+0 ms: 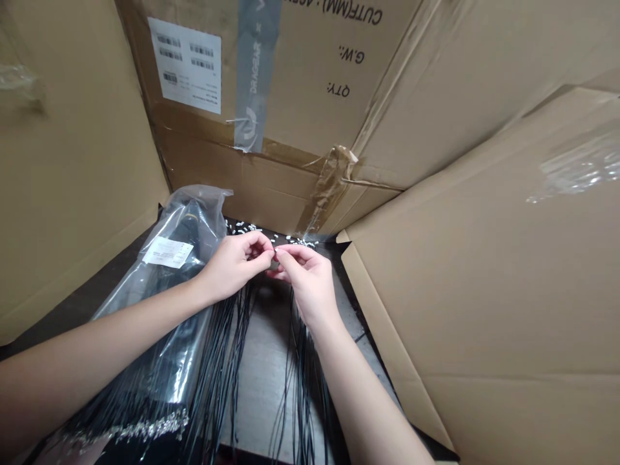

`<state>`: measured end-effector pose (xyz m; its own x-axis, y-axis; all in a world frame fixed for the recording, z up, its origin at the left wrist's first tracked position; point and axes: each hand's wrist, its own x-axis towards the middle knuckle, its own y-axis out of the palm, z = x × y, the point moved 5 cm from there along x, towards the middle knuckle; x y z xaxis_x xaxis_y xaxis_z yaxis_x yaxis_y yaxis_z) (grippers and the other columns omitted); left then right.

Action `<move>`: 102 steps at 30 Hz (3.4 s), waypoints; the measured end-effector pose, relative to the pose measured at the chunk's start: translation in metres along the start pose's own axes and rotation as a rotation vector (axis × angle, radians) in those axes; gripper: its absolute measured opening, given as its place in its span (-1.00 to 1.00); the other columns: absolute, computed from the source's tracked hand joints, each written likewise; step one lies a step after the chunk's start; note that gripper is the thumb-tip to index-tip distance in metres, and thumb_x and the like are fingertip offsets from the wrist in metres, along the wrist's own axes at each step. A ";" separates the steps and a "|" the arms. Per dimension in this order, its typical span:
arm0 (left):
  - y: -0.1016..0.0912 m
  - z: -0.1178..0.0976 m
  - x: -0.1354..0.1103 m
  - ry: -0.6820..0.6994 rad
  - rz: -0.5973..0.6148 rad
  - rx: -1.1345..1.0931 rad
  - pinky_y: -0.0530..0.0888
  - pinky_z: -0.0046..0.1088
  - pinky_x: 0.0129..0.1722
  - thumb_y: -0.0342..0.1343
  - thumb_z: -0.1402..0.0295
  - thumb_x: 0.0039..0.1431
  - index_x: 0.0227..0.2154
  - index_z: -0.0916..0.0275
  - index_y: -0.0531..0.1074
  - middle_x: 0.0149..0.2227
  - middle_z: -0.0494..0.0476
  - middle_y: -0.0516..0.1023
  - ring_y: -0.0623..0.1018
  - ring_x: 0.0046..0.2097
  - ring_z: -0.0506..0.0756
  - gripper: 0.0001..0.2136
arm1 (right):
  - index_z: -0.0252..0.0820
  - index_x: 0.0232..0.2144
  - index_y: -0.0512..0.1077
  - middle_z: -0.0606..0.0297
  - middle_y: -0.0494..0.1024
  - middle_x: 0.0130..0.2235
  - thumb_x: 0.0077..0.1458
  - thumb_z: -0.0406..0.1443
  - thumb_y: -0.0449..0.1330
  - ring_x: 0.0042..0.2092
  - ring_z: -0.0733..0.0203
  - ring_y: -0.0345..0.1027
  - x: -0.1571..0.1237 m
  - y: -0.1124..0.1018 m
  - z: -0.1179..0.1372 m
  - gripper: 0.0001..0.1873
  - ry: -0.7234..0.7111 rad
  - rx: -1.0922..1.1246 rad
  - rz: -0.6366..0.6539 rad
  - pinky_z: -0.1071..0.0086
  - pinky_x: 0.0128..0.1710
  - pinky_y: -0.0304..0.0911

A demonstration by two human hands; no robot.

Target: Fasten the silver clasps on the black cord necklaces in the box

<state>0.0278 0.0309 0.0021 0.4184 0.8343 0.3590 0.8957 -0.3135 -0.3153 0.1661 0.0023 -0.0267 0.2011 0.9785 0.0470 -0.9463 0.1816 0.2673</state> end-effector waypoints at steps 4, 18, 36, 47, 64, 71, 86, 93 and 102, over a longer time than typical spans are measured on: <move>-0.003 -0.001 0.000 0.038 -0.047 0.069 0.37 -0.51 -0.37 0.10 0.40 0.17 -0.44 0.29 0.44 -0.44 0.02 0.55 0.48 -0.42 -0.02 -0.89 | -0.22 -0.45 0.59 0.31 0.50 -0.46 -0.25 -0.11 0.53 -0.45 0.31 0.33 0.000 0.001 0.002 -0.63 -0.003 -0.018 0.016 0.33 -0.41 0.53; -0.006 -0.008 -0.001 0.104 -0.093 0.161 0.36 -0.50 -0.34 0.12 0.49 0.13 -0.46 0.28 0.44 -0.45 0.01 0.53 0.45 -0.40 -0.02 -0.92 | -0.23 -0.43 0.60 0.30 0.52 -0.43 -0.21 -0.14 0.55 -0.39 0.27 0.39 -0.002 0.005 -0.003 -0.66 0.075 0.079 0.067 0.25 -0.34 0.56; -0.006 -0.009 -0.003 0.211 -0.147 0.241 0.39 -0.51 -0.32 0.15 0.52 0.15 -0.44 0.29 0.47 -0.41 0.01 0.54 0.44 -0.40 -0.04 -0.92 | -0.21 -0.43 0.61 0.34 0.49 -0.43 -0.22 -0.16 0.56 -0.39 0.32 0.34 -0.003 0.006 -0.003 -0.67 0.075 0.123 0.084 0.31 -0.33 0.55; -0.009 -0.010 -0.004 0.196 -0.198 0.244 0.38 -0.51 -0.33 0.17 0.54 0.10 -0.45 0.30 0.49 -0.44 0.00 0.56 0.44 -0.42 -0.05 -0.93 | -0.22 -0.42 0.62 0.28 0.53 -0.42 -0.19 -0.15 0.54 -0.38 0.27 0.37 -0.002 0.005 -0.002 -0.68 -0.002 0.061 0.043 0.29 -0.39 0.56; -0.007 -0.009 -0.003 0.196 -0.143 0.178 0.35 -0.52 -0.36 0.14 0.50 0.17 -0.44 0.31 0.46 -0.42 0.01 0.52 0.42 -0.41 -0.05 -0.92 | -0.19 -0.40 0.60 0.31 0.55 -0.42 -0.21 -0.22 0.53 -0.44 0.29 0.41 -0.004 0.005 0.004 -0.71 -0.071 0.058 -0.016 0.36 -0.47 0.53; -0.007 -0.010 -0.002 0.217 -0.149 0.179 0.35 -0.53 -0.36 0.14 0.50 0.18 -0.44 0.30 0.44 -0.42 0.01 0.52 0.43 -0.40 -0.05 -0.91 | -0.18 -0.39 0.60 0.28 0.59 -0.39 -0.15 -0.19 0.50 -0.46 0.29 0.41 -0.006 0.004 0.007 -0.73 -0.138 -0.032 -0.025 0.33 -0.45 0.54; -0.007 -0.010 -0.003 0.193 -0.168 0.198 0.38 -0.49 -0.33 0.14 0.49 0.16 -0.45 0.28 0.45 -0.42 0.01 0.56 0.48 -0.39 -0.02 -0.91 | -0.16 -0.37 0.63 0.25 0.64 -0.35 -0.08 -0.21 0.48 -0.40 0.21 0.50 -0.007 0.004 0.009 -0.79 -0.198 -0.078 -0.020 0.34 -0.40 0.51; -0.008 -0.010 -0.002 0.209 -0.150 0.178 0.40 -0.49 -0.30 0.13 0.47 0.19 -0.43 0.28 0.45 -0.40 0.02 0.57 0.49 -0.38 -0.02 -0.91 | -0.17 -0.38 0.62 0.24 0.63 -0.35 -0.10 -0.18 0.49 -0.40 0.21 0.49 -0.007 0.004 0.011 -0.76 -0.212 -0.080 -0.032 0.29 -0.39 0.52; -0.008 -0.012 -0.003 0.197 -0.164 0.122 0.41 -0.50 -0.31 0.12 0.49 0.17 -0.46 0.28 0.42 -0.43 0.00 0.55 0.48 -0.39 -0.03 -0.90 | -0.17 -0.39 0.64 0.23 0.64 -0.38 -0.07 -0.18 0.48 -0.39 0.17 0.50 -0.012 0.007 0.019 -0.79 -0.266 -0.154 -0.046 0.24 -0.37 0.55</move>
<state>0.0214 0.0255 0.0135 0.3016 0.7613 0.5740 0.9340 -0.1149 -0.3384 0.1623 -0.0097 -0.0069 0.2845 0.9126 0.2935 -0.9578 0.2579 0.1266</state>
